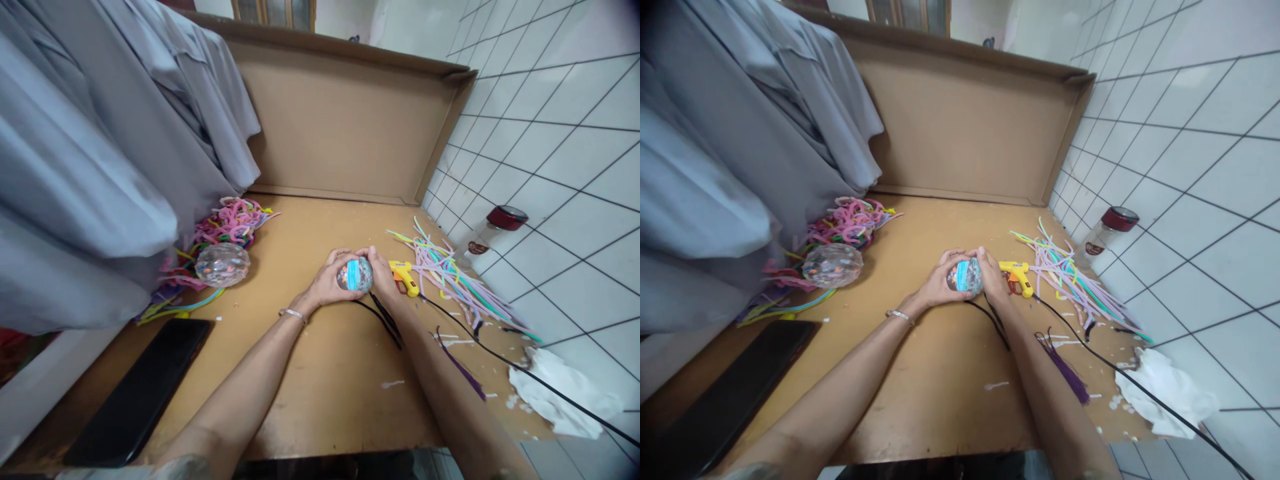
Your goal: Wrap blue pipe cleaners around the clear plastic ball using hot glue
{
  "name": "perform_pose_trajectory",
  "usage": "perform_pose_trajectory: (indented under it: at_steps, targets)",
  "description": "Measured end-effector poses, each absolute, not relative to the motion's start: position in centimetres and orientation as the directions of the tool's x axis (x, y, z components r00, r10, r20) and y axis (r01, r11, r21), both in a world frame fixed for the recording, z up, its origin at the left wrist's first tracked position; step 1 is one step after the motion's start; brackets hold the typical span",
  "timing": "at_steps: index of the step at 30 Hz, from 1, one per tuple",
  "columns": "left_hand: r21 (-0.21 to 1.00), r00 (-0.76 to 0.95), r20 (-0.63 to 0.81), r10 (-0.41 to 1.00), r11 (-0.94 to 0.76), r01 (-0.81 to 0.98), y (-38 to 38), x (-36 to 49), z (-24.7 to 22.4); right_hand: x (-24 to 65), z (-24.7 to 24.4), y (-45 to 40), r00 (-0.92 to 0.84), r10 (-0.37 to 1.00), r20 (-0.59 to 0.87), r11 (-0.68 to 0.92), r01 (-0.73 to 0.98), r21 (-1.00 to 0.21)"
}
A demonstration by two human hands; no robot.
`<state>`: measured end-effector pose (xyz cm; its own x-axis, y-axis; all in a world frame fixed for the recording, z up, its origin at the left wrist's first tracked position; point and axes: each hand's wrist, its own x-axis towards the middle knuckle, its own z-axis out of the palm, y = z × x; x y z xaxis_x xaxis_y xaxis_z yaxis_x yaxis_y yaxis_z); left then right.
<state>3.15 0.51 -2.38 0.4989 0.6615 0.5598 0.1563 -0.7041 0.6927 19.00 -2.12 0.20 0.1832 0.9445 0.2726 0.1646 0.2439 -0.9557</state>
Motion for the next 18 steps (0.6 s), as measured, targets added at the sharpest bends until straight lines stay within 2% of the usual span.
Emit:
perform_pose_trajectory:
  at_steps: [9, 18]
  targets:
    - [0.702, 0.483, 0.56, 0.674, -0.695, 0.156, 0.62, 3.14, -2.43, 18.95, 0.04, -1.95, 0.213, 0.955, 0.207, 0.197, 0.067, -0.978]
    - [0.705, 0.532, 0.556, 0.639, -0.701, 0.106, 0.81, 2.92, -2.44, 19.16, 0.03, -1.96, 0.19, 0.954, 0.233, 0.217, 0.102, -0.971]
